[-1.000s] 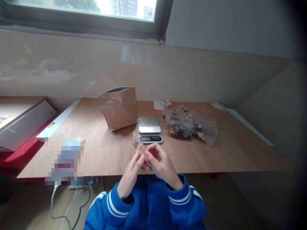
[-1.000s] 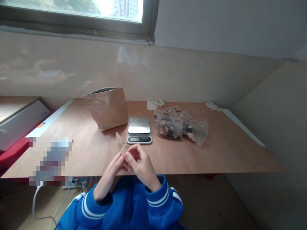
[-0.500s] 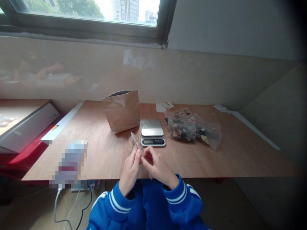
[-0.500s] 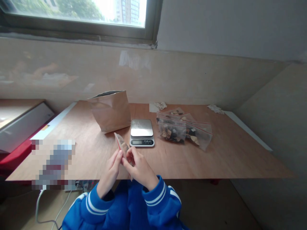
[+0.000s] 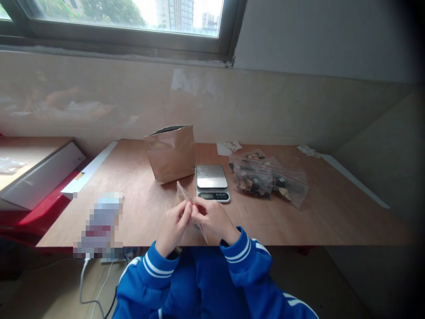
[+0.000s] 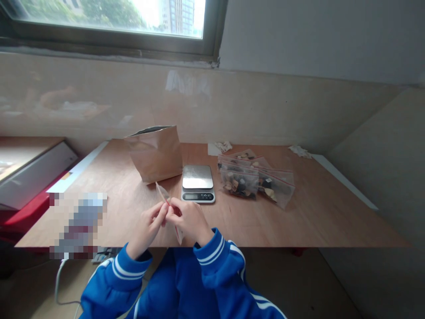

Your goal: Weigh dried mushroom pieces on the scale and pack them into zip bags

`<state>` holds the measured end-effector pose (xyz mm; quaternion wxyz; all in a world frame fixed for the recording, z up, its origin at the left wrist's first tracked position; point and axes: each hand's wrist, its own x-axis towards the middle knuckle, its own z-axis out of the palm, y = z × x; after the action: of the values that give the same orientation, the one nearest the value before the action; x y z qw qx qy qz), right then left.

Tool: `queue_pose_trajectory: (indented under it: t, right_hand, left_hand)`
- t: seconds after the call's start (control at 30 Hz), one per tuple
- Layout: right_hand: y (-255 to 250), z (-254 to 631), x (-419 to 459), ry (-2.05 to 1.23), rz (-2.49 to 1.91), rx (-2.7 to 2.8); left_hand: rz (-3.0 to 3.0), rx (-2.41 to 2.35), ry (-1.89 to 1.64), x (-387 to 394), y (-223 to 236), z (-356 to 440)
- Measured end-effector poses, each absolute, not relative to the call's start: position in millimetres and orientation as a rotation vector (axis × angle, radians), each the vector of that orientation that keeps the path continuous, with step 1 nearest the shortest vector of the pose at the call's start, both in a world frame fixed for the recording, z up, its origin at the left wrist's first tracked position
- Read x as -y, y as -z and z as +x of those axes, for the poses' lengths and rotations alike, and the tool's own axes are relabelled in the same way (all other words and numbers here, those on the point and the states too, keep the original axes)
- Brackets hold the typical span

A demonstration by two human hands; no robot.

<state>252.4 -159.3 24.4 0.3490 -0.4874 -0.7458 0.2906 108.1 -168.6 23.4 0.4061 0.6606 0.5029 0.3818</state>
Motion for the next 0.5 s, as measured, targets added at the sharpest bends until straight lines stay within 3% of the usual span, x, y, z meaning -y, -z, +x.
queue_pose_trajectory:
  t: [0.33, 0.5]
  right_hand:
    - [-21, 288, 136, -0.741, -1.342, 1.474]
    - [-23, 290, 136, -0.785, -1.228, 1.343]
  left_hand:
    - [1.596, -1.467, -1.070, 167, -27, 83]
    - [1.456, -1.349, -1.211, 165, -23, 75]
